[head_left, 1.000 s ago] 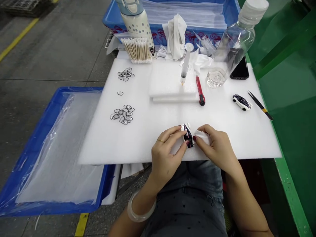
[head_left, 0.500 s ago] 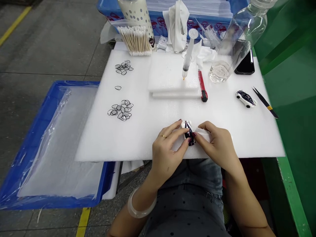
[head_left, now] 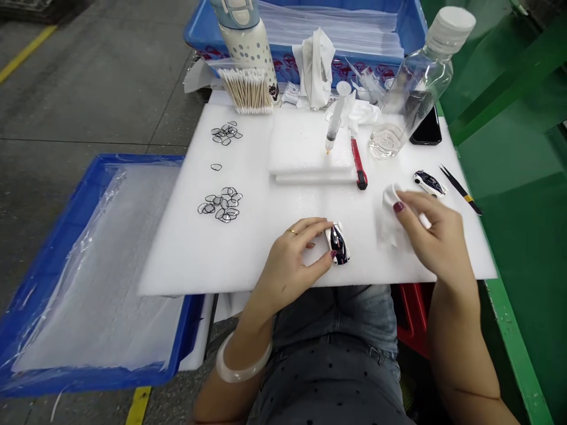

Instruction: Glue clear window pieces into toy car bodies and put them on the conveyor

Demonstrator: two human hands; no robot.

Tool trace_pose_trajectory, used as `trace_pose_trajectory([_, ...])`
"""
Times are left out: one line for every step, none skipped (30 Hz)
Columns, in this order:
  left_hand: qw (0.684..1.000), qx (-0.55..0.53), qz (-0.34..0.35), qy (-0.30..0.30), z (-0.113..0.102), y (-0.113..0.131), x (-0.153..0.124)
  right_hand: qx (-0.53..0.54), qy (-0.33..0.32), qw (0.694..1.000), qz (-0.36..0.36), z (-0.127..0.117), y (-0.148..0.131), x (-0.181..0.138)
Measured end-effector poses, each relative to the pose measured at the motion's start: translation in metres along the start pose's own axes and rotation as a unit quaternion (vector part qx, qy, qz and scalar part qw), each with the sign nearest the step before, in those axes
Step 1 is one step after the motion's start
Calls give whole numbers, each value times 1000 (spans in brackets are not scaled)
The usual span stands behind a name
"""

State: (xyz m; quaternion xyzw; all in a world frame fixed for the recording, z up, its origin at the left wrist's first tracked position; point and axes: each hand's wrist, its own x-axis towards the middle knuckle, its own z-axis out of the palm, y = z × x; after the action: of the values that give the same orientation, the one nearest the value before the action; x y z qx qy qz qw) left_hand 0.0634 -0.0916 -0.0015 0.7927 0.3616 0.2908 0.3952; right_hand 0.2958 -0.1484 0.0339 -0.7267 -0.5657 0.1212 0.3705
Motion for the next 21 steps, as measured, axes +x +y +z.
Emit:
trace_pose_trajectory([1000, 8, -2, 8, 1, 0, 0, -45, 49, 997, -24, -3, 2, 2])
trace_pose_trajectory([1000, 20, -7, 19, 4, 0, 0, -77, 84, 993, -42, -5, 2, 2])
trace_pose_trajectory([999, 33, -12, 28, 7, 0, 0, -89, 103, 989, -49, -4, 1, -1])
trace_pose_trajectory([998, 43, -16, 35, 10, 1, -1, -84, 107, 990, -46, -2, -2, -4])
trace_pose_trajectory([998, 49, -20, 40, 12, 2, -1, -66, 95, 993, -35, 2, -6, -9])
trace_pose_trajectory([998, 51, -23, 41, 14, 3, -1, -44, 73, 996, -20, 6, -10, -14])
trace_pose_trajectory([998, 50, -26, 39, 14, 3, 0, -24, 51, 998, -7, 11, -15, -20])
trace_pose_trajectory([998, 46, -27, 35, 14, 3, 0, -5, 30, 1000, 4, 15, -19, -24])
trace_pose_trajectory([998, 40, -27, 28, 12, 2, -1, 13, 13, 1000, 11, 20, -22, -27])
trace_pose_trajectory([999, 33, -24, 18, 10, 2, -1, 29, -7, 999, 15, 23, -25, -29])
trace_pose_trajectory([999, 25, -21, 7, 7, 0, -2, 44, -35, 998, 16, 27, -27, -30])
trace_pose_trajectory([1000, 15, -16, -5, 4, -1, -3, 59, -70, 996, 17, 29, -27, -30])
trace_pose_trajectory([1000, 6, -12, -14, 1, -2, -4, 74, -107, 991, 16, 32, -27, -30])
trace_pose_trajectory([1000, -3, -10, -20, -1, -3, -5, 87, -139, 986, 17, 34, -26, -29])
trace_pose_trajectory([1000, -10, -10, -23, -3, -4, -6, 95, -159, 983, 17, 36, -25, -28])
trace_pose_trajectory([1000, -14, -9, -21, -3, -5, -7, 99, -166, 981, 18, 38, -23, -28])
trace_pose_trajectory([1000, -15, -9, -15, -3, -5, -7, 100, -164, 981, 18, 39, -22, -27])
trace_pose_trajectory([1000, -12, -10, -8, -3, -5, -7, 98, -160, 982, 16, 41, -21, -27])
trace_pose_trajectory([1000, -7, -12, 1, -1, -5, -8, 95, -156, 983, 13, 42, -20, -28])
trace_pose_trajectory([1000, 0, -13, 10, 0, -5, -7, 92, -154, 984, 9, 43, -20, -28])
trace_pose_trajectory([1000, 8, -14, 18, 2, -5, -7, 91, -153, 984, 5, 44, -20, -28])
